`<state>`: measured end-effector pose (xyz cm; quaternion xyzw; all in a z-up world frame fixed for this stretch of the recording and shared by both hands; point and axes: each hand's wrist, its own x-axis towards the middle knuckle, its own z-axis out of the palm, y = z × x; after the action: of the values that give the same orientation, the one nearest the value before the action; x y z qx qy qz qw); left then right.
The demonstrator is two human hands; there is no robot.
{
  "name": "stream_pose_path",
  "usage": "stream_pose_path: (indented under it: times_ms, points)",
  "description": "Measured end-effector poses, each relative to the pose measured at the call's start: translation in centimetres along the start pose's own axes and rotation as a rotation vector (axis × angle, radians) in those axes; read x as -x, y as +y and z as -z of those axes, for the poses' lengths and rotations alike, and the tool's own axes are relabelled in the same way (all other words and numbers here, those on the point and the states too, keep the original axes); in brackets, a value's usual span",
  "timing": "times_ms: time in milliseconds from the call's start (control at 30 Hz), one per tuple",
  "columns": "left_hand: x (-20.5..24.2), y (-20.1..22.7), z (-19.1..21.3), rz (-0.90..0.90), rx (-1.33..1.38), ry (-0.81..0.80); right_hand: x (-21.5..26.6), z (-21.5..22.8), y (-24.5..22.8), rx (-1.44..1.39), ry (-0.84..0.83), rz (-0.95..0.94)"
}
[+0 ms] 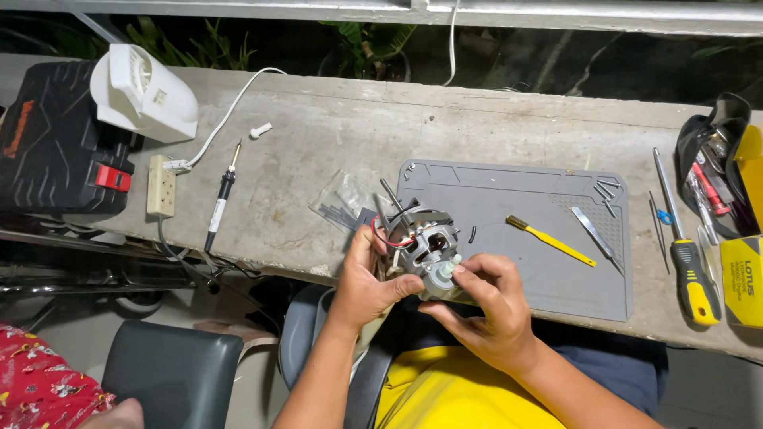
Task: The person disassembles a small electrical motor, removes the rotor, and then reassembles the housing and rotor. They use a screwdriver to tighten screws on the component.
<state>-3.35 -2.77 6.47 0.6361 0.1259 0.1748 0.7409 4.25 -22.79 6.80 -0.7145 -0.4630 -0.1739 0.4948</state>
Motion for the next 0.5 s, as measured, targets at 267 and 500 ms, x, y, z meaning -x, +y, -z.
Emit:
stream_pose_path:
  times_ms: [267, 500]
  points:
    - [-0.6, -1.1, 0.7, -0.03, 0.121, -0.047, -1.7, 1.6, 1.3, -0.305, -0.044, -0.205]
    - [-0.8, -1.4, 0.9, -0.001, 0.15, -0.027, -3.9, 2.3, 3.4, -0.493, -0.362, -0.432]
